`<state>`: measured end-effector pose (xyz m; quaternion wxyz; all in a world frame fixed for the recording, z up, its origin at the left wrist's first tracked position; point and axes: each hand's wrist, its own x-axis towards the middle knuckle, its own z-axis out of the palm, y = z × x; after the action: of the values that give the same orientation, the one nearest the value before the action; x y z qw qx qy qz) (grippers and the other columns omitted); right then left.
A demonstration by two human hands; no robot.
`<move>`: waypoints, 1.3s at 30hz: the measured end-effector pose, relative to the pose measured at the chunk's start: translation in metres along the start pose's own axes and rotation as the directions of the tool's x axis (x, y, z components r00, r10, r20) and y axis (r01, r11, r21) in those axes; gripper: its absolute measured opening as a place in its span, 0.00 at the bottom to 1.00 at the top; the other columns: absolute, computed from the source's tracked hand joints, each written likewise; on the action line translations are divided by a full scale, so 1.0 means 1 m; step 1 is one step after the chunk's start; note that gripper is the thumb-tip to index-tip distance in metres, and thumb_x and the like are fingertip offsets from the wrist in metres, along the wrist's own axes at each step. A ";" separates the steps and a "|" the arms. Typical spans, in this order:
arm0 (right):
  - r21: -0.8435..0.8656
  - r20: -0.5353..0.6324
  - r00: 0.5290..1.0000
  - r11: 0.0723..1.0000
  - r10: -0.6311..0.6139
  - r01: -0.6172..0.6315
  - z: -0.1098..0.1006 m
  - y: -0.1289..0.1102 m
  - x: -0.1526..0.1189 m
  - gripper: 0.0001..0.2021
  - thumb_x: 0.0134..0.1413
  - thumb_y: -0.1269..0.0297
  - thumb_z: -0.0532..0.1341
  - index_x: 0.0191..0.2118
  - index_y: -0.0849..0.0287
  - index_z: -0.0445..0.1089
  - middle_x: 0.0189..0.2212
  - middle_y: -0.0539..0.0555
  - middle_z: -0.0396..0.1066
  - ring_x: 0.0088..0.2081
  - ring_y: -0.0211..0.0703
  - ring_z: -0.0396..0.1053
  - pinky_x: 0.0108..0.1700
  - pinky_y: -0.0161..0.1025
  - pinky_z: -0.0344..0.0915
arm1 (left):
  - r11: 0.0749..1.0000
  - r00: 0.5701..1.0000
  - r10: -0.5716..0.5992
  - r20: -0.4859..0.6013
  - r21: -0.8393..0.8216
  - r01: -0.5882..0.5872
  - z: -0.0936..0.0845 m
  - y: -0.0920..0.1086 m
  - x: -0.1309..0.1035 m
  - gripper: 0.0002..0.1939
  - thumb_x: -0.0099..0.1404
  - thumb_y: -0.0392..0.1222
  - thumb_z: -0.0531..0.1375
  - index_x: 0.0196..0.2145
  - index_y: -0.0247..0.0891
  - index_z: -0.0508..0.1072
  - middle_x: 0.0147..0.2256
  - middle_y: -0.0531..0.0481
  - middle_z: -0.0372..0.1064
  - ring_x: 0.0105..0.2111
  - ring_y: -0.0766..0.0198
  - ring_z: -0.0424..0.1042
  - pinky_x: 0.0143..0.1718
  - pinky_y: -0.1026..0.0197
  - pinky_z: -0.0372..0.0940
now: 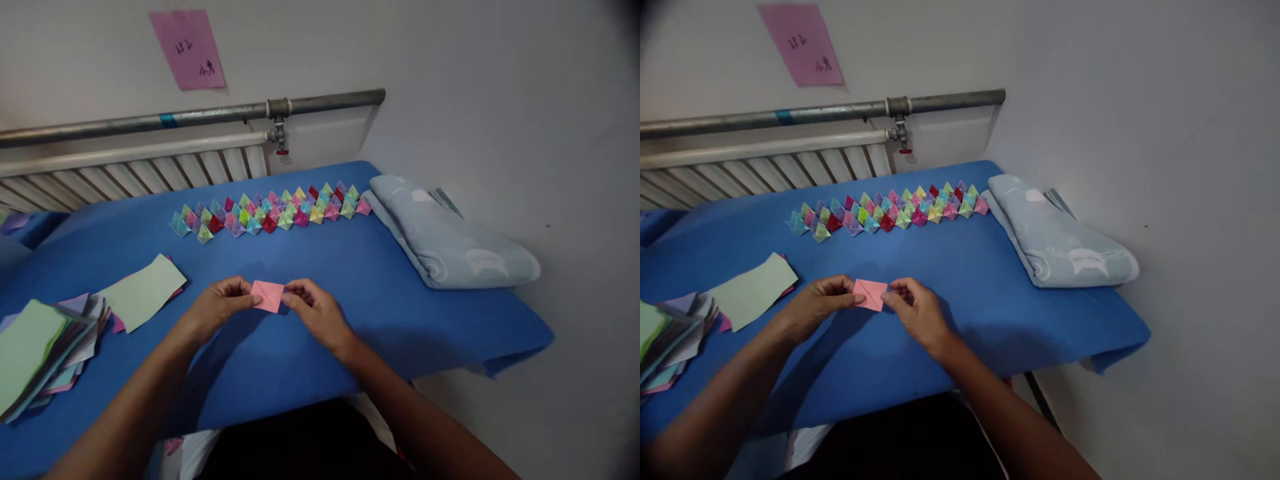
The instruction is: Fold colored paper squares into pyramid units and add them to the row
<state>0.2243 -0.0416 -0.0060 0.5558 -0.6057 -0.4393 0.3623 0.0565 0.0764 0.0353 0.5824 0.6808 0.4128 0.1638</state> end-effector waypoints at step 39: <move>-0.617 0.667 0.679 0.283 -0.308 0.734 -0.004 0.020 -0.013 0.13 0.65 0.70 0.54 0.51 0.59 0.69 0.50 0.55 0.72 0.46 0.48 0.63 0.43 0.45 0.54 | 0.218 0.646 0.730 0.224 0.820 -0.530 0.034 -0.066 -0.051 0.12 0.70 0.31 0.51 0.44 0.33 0.73 0.44 0.42 0.76 0.43 0.54 0.71 0.46 0.49 0.59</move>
<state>0.2261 -0.0556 -0.0257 0.1570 -0.5153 -0.8425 0.0054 0.0253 0.0146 -0.0224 0.0170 0.9537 0.1809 0.2395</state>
